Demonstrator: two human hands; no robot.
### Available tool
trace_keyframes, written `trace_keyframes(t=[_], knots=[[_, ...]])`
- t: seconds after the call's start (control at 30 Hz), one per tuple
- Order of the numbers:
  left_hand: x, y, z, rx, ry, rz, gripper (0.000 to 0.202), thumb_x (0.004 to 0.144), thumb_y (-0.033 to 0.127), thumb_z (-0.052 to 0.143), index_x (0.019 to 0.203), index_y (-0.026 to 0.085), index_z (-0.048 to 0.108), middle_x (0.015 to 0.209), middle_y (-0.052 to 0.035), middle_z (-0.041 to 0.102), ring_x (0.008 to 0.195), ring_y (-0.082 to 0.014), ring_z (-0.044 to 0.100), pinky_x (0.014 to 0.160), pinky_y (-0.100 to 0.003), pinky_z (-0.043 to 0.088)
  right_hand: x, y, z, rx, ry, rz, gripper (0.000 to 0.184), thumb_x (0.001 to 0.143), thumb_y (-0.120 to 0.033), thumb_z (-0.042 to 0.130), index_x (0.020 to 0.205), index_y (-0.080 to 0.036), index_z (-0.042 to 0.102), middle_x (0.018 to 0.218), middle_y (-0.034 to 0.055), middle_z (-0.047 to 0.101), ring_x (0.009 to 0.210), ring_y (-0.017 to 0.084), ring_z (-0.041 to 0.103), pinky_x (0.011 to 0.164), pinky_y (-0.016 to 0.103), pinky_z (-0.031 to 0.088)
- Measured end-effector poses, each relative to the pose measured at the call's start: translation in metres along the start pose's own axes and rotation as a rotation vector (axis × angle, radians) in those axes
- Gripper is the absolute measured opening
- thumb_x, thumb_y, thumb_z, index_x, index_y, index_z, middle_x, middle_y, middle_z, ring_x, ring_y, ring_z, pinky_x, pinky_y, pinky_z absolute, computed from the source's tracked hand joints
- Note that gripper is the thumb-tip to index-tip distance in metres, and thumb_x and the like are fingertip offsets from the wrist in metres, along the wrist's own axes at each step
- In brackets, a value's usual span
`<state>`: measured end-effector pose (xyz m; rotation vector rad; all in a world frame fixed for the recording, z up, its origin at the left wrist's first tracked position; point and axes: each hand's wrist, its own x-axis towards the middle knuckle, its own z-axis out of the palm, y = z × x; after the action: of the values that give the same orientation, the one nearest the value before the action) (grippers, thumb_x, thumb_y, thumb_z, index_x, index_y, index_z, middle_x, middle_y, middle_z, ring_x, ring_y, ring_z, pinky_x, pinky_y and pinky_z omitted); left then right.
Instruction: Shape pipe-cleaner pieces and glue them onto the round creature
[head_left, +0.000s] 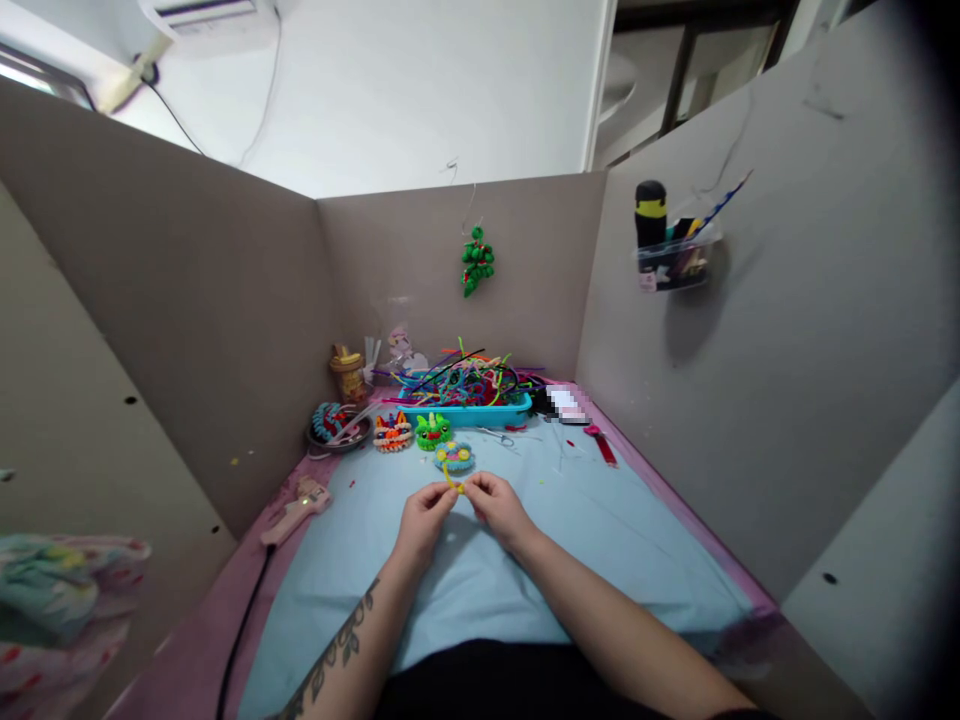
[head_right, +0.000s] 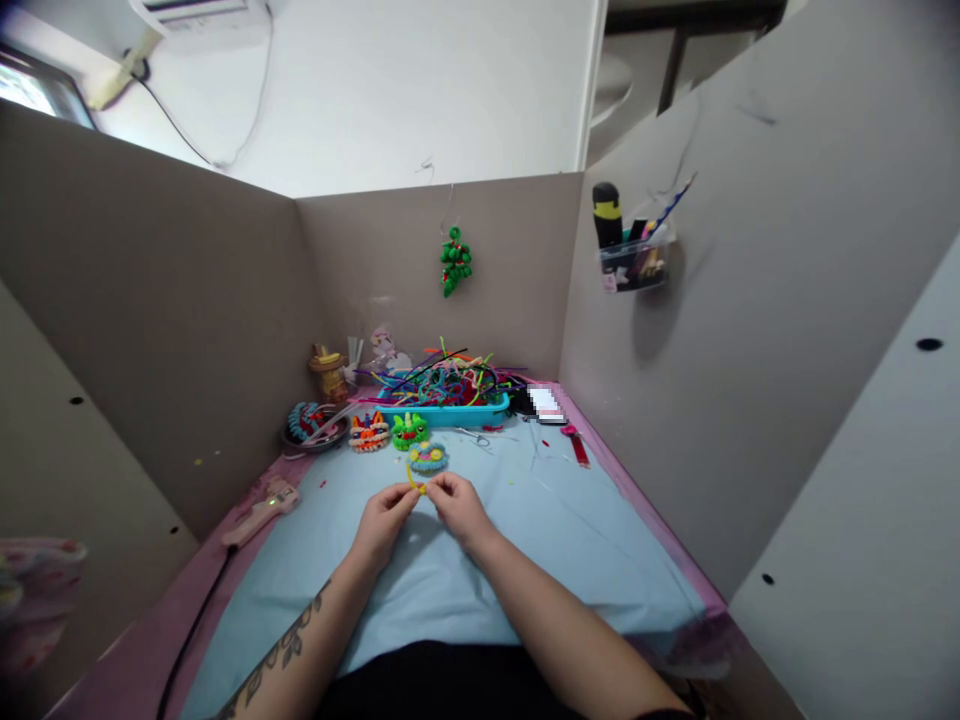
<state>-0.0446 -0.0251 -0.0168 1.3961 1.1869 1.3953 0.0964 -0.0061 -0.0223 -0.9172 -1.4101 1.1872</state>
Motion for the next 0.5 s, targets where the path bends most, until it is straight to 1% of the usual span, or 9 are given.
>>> trace_keyframes(t=[0.13,0.27,0.37,0.5], knots=[[0.0006,-0.0022,-0.0020,0.068,0.027,0.014,0.035,0.070,0.046,0.064,0.079,0.013,0.073,0.063,-0.0031,0.067,0.057,-0.0145,0.055,0.057,-0.025,0.041,0.0003,0.0000,-0.0015,-0.093,0.014,-0.063,0.022,0.076,-0.037,0.057,0.066,-0.018,0.054,0.050,-0.0059,0.043,0.048,0.010,0.039,0.048,0.022,0.032],[0.0000,-0.0007,-0.0030,0.148,0.012,0.061,0.029,0.070,0.042,0.063,0.074,0.015,0.072,0.070,-0.0046,0.069,0.066,-0.0176,0.058,0.064,-0.027,0.043,-0.0013,-0.0031,-0.0038,-0.191,0.015,-0.145,0.016,0.072,-0.029,0.060,0.062,-0.018,0.056,0.063,-0.0020,0.051,0.063,0.013,0.047,0.060,0.024,0.036],[-0.0013,0.0008,-0.0028,0.217,0.003,0.106,0.022,0.069,0.038,0.064,0.066,0.017,0.071,0.070,-0.0045,0.068,0.070,-0.0191,0.058,0.068,-0.028,0.043,-0.0021,-0.0048,-0.0051,-0.244,-0.003,-0.177,0.015,0.071,-0.024,0.061,0.058,-0.018,0.056,0.063,-0.0015,0.052,0.065,0.014,0.048,0.062,0.025,0.036],[-0.0034,0.0005,-0.0011,0.272,0.002,0.128,0.020,0.072,0.035,0.062,0.065,0.017,0.069,0.066,-0.0032,0.066,0.066,-0.0177,0.056,0.063,-0.026,0.041,-0.0002,-0.0025,-0.0063,-0.257,0.006,-0.169,0.014,0.071,-0.021,0.061,0.058,-0.018,0.057,0.064,-0.0013,0.052,0.065,0.014,0.048,0.062,0.025,0.036]])
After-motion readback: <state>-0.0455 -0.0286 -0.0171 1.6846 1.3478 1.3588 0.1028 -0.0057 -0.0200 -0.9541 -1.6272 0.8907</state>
